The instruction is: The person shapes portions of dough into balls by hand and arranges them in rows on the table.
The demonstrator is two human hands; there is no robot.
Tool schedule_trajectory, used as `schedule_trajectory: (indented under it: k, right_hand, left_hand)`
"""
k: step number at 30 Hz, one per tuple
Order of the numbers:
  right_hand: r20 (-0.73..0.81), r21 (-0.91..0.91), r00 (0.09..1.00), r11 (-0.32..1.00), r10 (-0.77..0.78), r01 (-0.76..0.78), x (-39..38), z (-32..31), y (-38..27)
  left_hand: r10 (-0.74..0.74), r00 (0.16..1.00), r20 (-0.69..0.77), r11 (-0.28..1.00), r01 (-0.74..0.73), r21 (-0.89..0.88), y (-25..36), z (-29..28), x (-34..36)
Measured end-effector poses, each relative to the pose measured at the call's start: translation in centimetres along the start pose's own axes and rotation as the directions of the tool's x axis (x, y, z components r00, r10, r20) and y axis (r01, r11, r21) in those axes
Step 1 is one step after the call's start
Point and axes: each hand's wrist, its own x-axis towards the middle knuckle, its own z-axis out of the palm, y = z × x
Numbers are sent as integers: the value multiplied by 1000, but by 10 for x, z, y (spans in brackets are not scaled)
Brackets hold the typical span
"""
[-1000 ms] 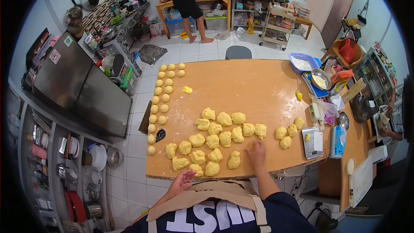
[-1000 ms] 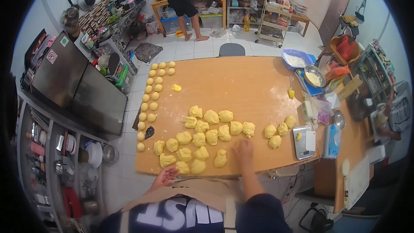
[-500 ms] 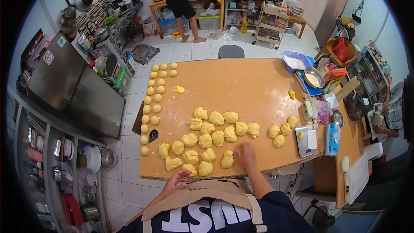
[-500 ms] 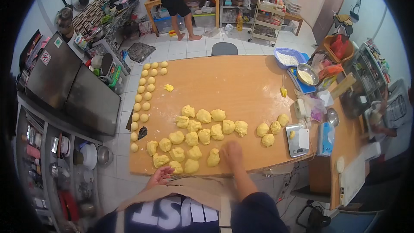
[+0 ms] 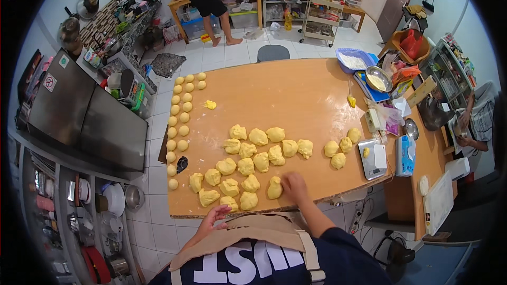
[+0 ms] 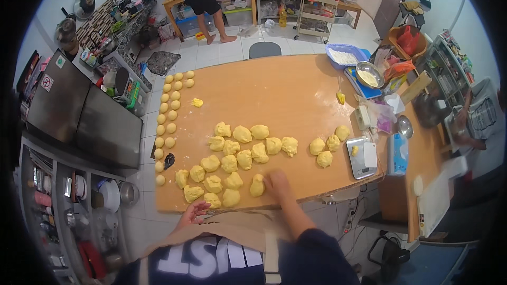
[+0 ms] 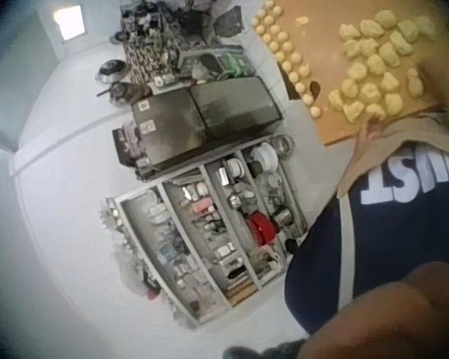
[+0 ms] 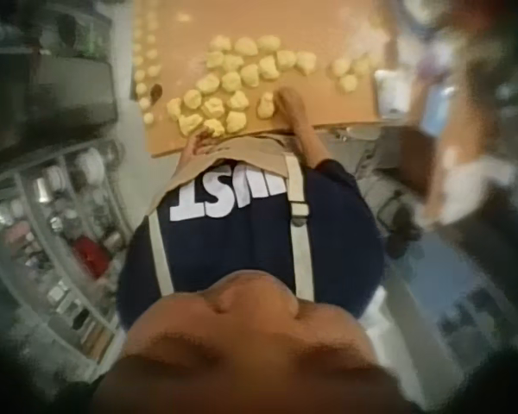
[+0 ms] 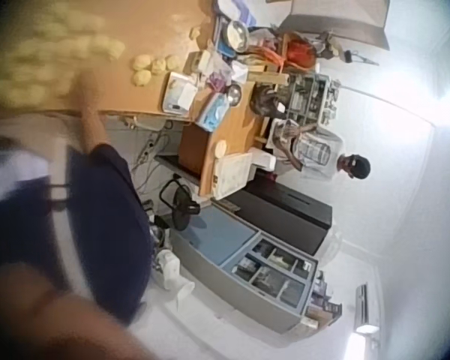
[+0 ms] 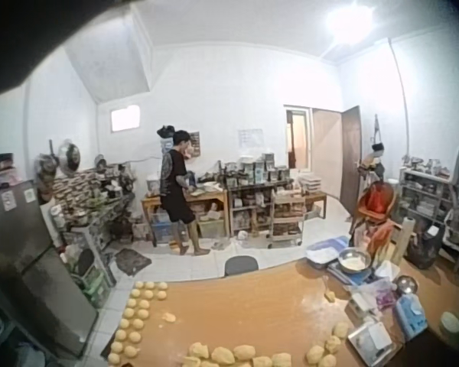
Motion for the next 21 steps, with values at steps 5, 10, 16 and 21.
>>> schedule_trajectory:
  k: [5,10,16,21]
  right_hand:
    - [67,45,979,981,-192,190,-22,-36,38]
    - [-32,-148,982,971,185,-188,31,-4,23]
    - [125,24,991,999,36,-39,-26,-18,38]
    - [17,-178,999,983,46,-42,22,-22,44]
  left_hand:
    - [-37,996,-85,995,29,-93,-8,-1,-9]
    - [8,999,-46,995,-12,-103,-17,-2,-3]
    - [-14,996,-84,996,6,-88,-19,-10,-12]
    - [-10,992,-123,981,-15,-193,-19,-7,-13]
